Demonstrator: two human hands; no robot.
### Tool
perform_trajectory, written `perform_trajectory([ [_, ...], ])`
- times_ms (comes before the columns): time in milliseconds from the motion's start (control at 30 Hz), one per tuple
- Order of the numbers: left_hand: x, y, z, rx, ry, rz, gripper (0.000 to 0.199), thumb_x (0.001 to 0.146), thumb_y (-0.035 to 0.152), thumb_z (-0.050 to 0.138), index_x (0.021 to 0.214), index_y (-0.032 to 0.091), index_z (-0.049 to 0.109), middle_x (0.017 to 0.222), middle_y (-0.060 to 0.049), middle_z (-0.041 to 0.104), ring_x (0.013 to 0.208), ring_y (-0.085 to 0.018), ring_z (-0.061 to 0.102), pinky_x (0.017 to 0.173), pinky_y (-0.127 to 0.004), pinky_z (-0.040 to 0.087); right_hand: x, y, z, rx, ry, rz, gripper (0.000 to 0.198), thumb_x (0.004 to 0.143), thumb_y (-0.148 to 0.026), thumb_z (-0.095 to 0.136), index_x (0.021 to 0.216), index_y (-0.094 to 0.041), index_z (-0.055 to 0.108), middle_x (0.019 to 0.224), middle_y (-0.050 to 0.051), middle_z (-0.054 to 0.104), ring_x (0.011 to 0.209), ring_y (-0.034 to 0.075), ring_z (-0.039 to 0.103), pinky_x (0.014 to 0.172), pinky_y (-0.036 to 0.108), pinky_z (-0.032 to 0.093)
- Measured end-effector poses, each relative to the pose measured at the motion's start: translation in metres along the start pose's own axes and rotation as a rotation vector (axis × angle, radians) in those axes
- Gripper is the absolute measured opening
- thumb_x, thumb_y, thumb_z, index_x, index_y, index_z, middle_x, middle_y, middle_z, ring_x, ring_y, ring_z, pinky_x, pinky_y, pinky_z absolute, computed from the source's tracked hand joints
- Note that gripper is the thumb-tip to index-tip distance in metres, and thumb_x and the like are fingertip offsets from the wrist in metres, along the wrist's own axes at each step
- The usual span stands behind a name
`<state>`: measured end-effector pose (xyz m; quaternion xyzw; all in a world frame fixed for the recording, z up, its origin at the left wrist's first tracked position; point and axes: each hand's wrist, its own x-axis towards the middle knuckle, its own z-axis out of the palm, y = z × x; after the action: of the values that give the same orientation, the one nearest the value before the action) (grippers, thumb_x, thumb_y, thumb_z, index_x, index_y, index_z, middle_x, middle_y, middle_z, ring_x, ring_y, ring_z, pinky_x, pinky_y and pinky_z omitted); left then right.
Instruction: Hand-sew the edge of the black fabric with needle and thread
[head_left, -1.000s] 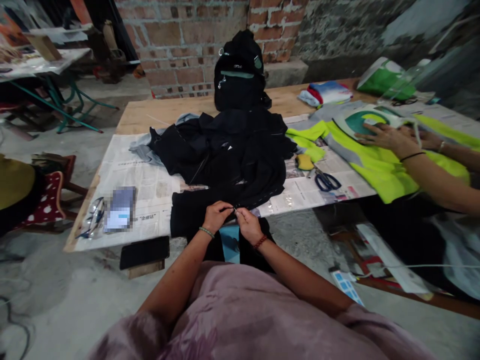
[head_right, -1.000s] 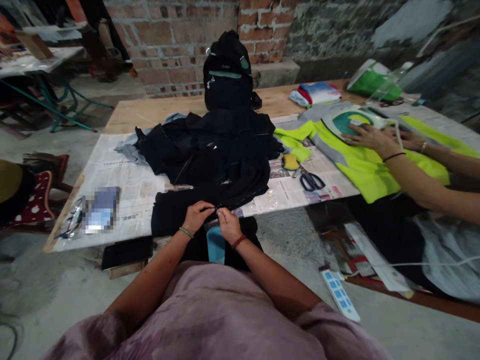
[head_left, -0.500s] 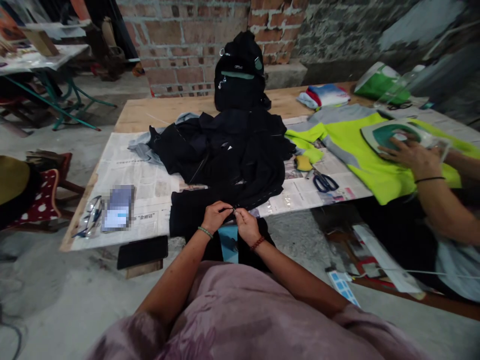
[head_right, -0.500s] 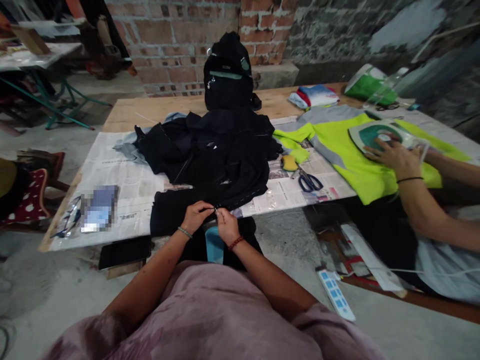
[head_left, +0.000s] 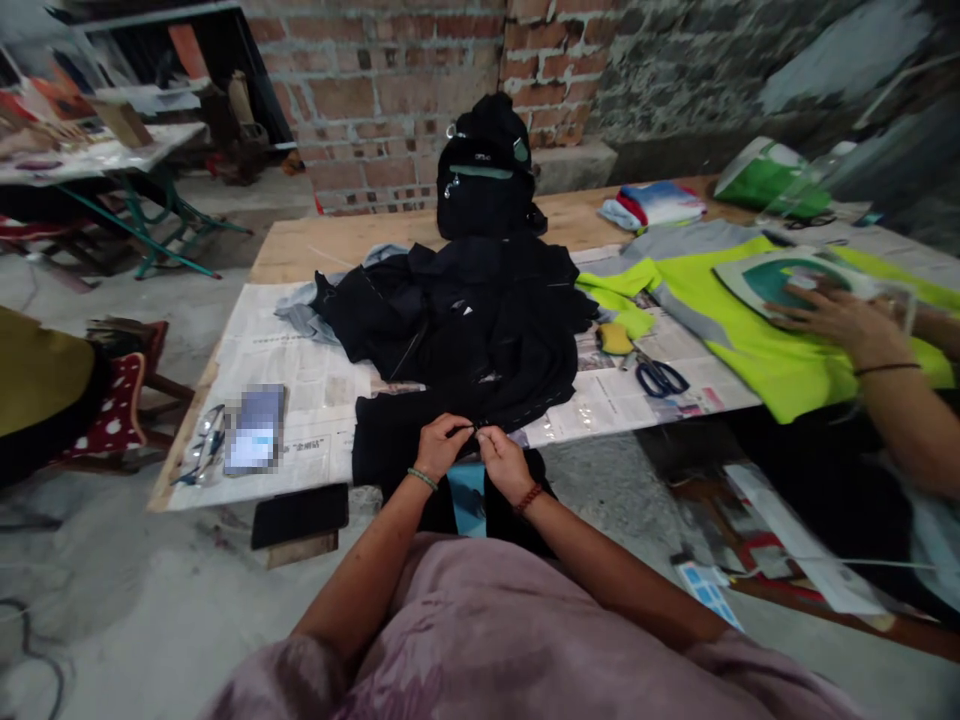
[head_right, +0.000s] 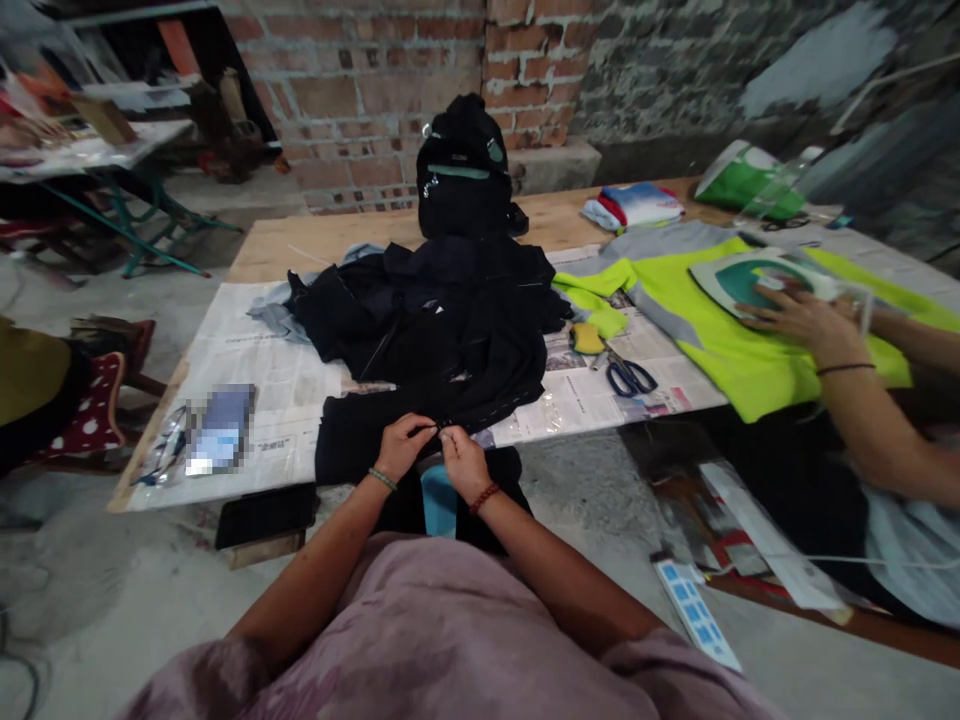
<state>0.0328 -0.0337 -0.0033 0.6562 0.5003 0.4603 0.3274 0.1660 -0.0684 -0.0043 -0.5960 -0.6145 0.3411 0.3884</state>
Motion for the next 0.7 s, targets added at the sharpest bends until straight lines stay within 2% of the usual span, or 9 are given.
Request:
perform_trajectory([
  [133,-0.001,0.0,-0.002,0.032,0.021,-0.003,0.006,0.071,0.019,0.063,0.074,0.019,0.068,0.072,-0.001,0.066,0.068,-0.012,0.06,0.063,-0.023,0.049,0.001,-0.001,-0.006,-0.027,-0.081,0.0,0.023,0.084,-0.033,0.036,0.083,-0.022,0.056,0.054,-0.002,0.052,0.05,0.014,0.05,0.051,0.023,0.037],
  [300,-0.001,-0.002,-0.003,0.027,-0.007,0.026,0.01,0.072,0.02,0.063,0.079,0.019,0.069,0.075,-0.003,0.067,0.071,-0.013,0.061,0.065,-0.025,0.05,0.003,-0.001,-0.012,-0.089,-0.071,-0.066,0.023,0.085,-0.031,0.035,0.081,-0.023,0.056,0.056,-0.001,0.054,0.053,0.015,0.052,0.052,0.024,0.036],
  [433,-0.001,-0.001,-0.003,0.01,-0.009,0.037,0.009,0.072,0.021,0.062,0.078,0.019,0.069,0.074,-0.003,0.066,0.071,-0.013,0.061,0.065,-0.025,0.05,0.007,-0.006,-0.013,-0.108,-0.045,-0.108,0.023,0.083,-0.028,0.036,0.076,-0.021,0.057,0.064,0.002,0.057,0.062,0.014,0.054,0.058,0.024,0.038],
  [533,0.0,0.001,-0.005,-0.002,0.003,0.021,0.008,0.072,0.021,0.062,0.076,0.019,0.069,0.074,-0.002,0.065,0.07,-0.012,0.06,0.065,-0.024,0.05,0.009,-0.008,-0.01,-0.065,-0.014,-0.121,0.023,0.082,-0.028,0.038,0.071,-0.019,0.056,0.068,0.003,0.058,0.066,0.014,0.053,0.063,0.024,0.039],
  [700,0.002,0.003,-0.006,0.006,-0.001,0.023,0.008,0.073,0.021,0.061,0.075,0.02,0.068,0.074,-0.002,0.065,0.07,-0.011,0.06,0.065,-0.023,0.049,0.01,-0.007,-0.004,0.035,-0.027,-0.079,0.023,0.083,-0.03,0.037,0.072,-0.019,0.055,0.058,-0.001,0.052,0.057,0.012,0.049,0.055,0.022,0.036],
])
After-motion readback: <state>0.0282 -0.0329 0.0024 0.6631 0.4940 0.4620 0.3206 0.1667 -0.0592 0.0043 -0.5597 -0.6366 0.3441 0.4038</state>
